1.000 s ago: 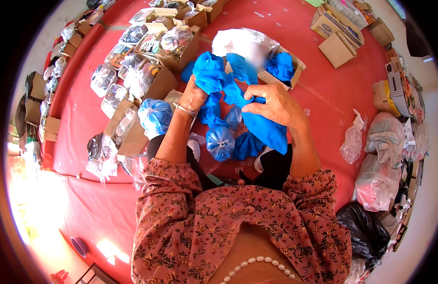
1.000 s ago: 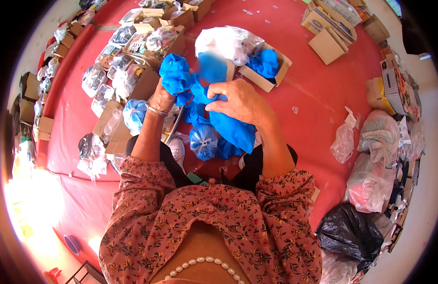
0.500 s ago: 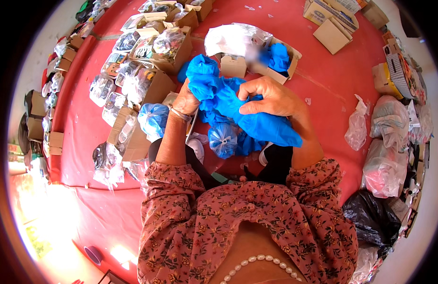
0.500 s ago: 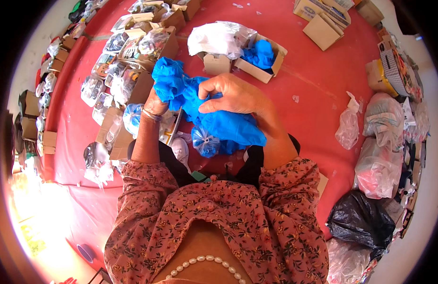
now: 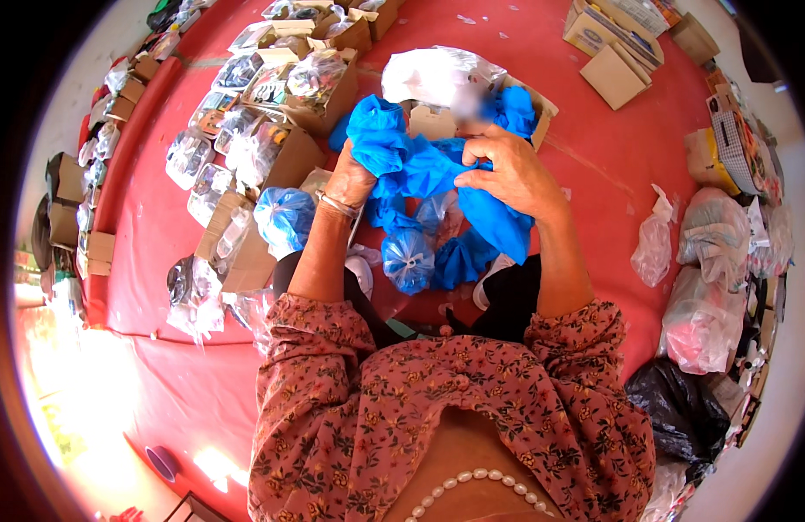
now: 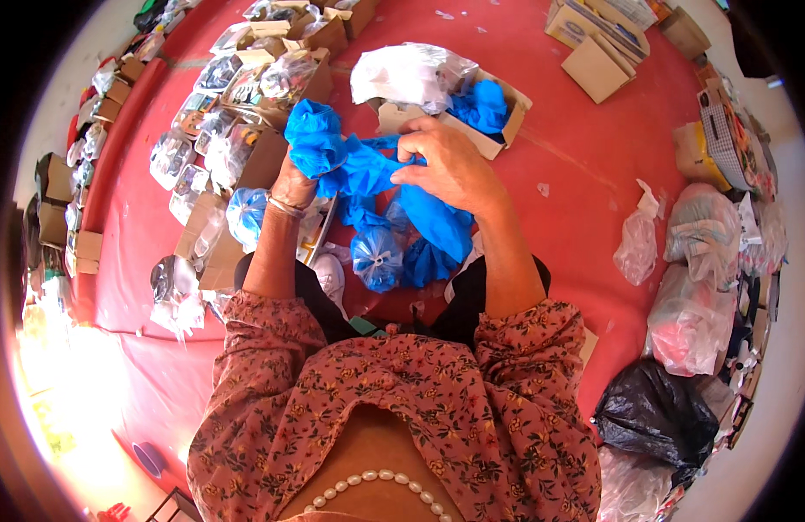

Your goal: The person sits on the floor and packs blue gloves into clear plastic bags. They gather gloves from a pile, place them into a bag, and tie the bag closed. The person repeats this process, creating a stack of finished packages.

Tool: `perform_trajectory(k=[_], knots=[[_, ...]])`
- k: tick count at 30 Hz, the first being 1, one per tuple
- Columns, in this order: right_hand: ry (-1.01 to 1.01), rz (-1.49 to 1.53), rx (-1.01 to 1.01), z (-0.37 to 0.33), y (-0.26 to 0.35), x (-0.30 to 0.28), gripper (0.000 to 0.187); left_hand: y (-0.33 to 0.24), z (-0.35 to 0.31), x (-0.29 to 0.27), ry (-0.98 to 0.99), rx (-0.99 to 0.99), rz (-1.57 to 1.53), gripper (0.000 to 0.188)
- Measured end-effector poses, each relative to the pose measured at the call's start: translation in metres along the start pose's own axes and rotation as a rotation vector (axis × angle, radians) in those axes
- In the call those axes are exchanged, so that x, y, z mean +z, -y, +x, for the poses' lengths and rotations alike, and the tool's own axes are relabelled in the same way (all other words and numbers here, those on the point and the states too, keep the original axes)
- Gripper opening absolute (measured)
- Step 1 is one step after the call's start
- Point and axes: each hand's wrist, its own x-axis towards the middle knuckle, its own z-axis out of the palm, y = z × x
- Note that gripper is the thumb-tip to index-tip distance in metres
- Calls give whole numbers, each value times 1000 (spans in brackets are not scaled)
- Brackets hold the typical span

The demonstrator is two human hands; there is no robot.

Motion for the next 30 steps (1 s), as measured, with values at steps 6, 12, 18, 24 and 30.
perform_trajectory(k=[6, 12, 18, 24, 30], knots=[[11, 116, 227, 0, -2, 3, 21, -17, 8, 11, 118, 150, 82, 28], [-106, 101, 231, 4, 3, 5, 22, -19, 5, 9, 99, 34, 25, 35], [34, 143, 119, 0, 3, 5, 19, -13, 5, 2, 106, -17, 116, 33], [135, 128, 38, 3, 11, 6, 12, -6, 2, 6, 127, -27, 208, 21], [8, 200, 112, 4, 4, 2, 15, 5, 0, 8, 34, -71, -15, 22]])
